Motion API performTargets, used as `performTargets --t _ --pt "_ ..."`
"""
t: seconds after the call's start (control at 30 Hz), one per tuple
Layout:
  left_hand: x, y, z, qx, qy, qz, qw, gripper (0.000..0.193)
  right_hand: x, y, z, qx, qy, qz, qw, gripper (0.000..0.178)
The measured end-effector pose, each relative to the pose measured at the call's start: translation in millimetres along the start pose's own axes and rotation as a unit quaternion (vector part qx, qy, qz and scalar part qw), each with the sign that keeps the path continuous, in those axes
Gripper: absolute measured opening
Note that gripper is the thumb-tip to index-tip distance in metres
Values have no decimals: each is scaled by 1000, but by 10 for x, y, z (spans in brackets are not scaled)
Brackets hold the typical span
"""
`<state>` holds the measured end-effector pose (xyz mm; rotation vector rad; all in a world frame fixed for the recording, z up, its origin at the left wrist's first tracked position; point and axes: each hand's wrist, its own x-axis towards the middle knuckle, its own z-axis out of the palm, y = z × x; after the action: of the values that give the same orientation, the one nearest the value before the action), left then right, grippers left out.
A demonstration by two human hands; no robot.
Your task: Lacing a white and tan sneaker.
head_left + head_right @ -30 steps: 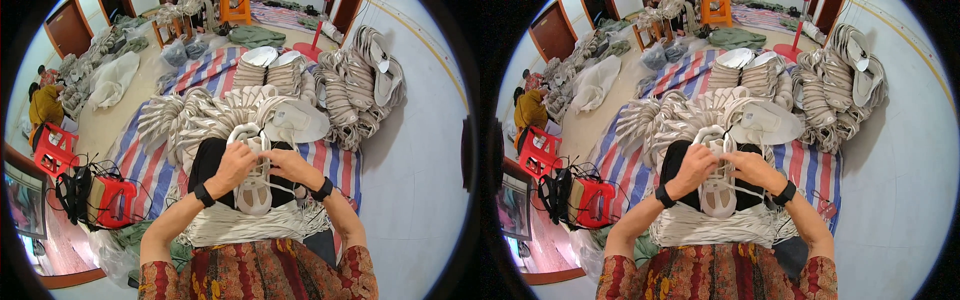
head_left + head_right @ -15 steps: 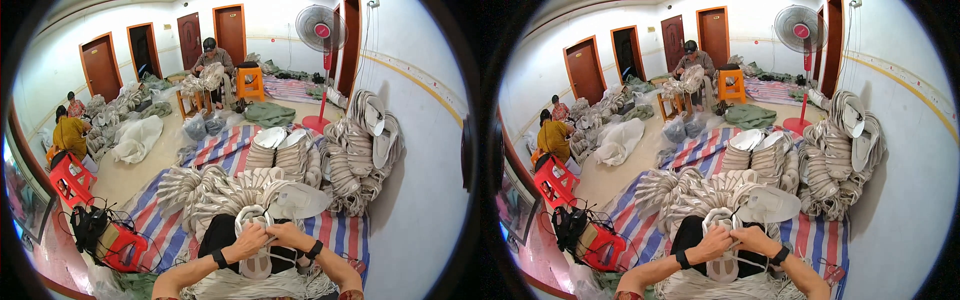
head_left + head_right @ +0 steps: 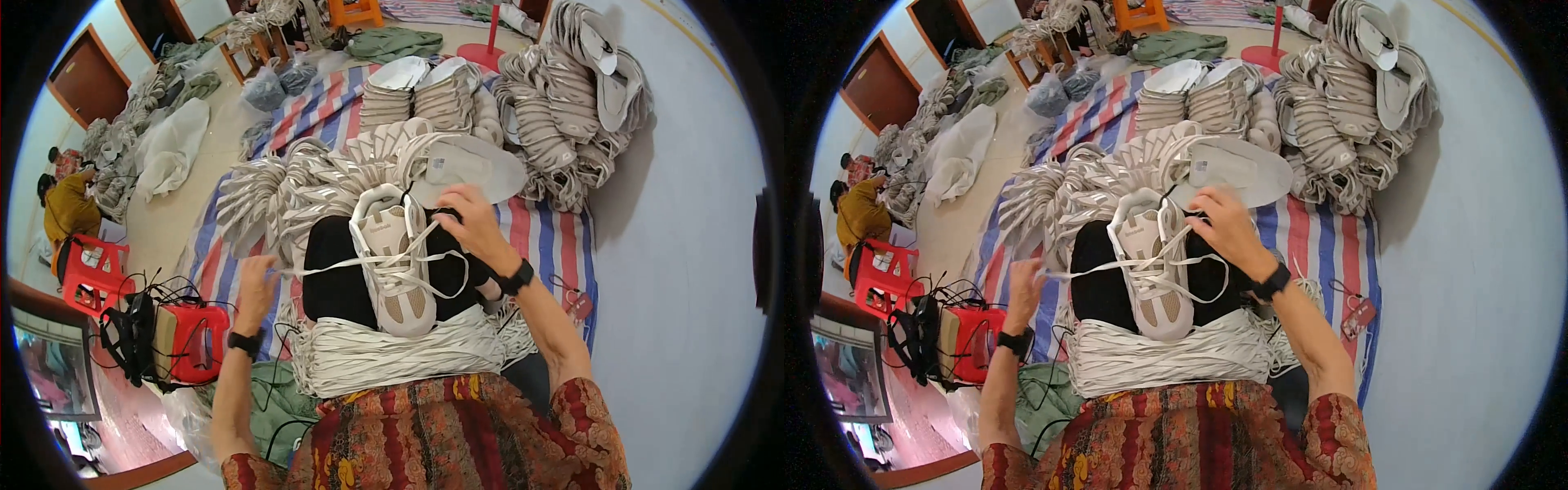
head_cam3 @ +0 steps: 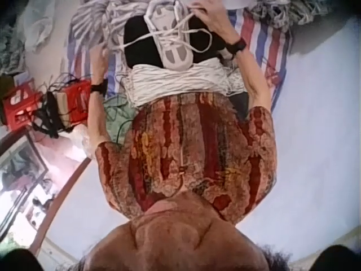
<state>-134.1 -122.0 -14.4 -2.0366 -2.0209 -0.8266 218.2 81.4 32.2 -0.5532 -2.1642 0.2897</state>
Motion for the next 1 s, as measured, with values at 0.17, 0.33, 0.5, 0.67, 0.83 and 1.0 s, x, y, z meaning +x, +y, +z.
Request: performTargets --t 0.17,0.33,0.5,0.67,0.83,1.0 --pt "357 974 287 -225 -38 -25 973 28 -626 -668 -378 -11 -287 0 958 55" --pt "475 1196 470 -399 -125 -136 898 17 -720 -1303 -554 429 -321 319 782 57" --pt "577 1167 393 -599 -167 -268 736 16 -364 -832 -768 439 10 394 807 38" --pt "493 1126 396 -613 -150 -290 720 16 -315 -477 -770 -115 -108 79 984 24" --pt "485 1121 450 -610 -149 -278 727 16 -293 -334 -927 11 -235 206 950 9" --pt "490 1099 312 -666 -139 -310 664 16 -258 -357 -957 264 -301 428 810 14"
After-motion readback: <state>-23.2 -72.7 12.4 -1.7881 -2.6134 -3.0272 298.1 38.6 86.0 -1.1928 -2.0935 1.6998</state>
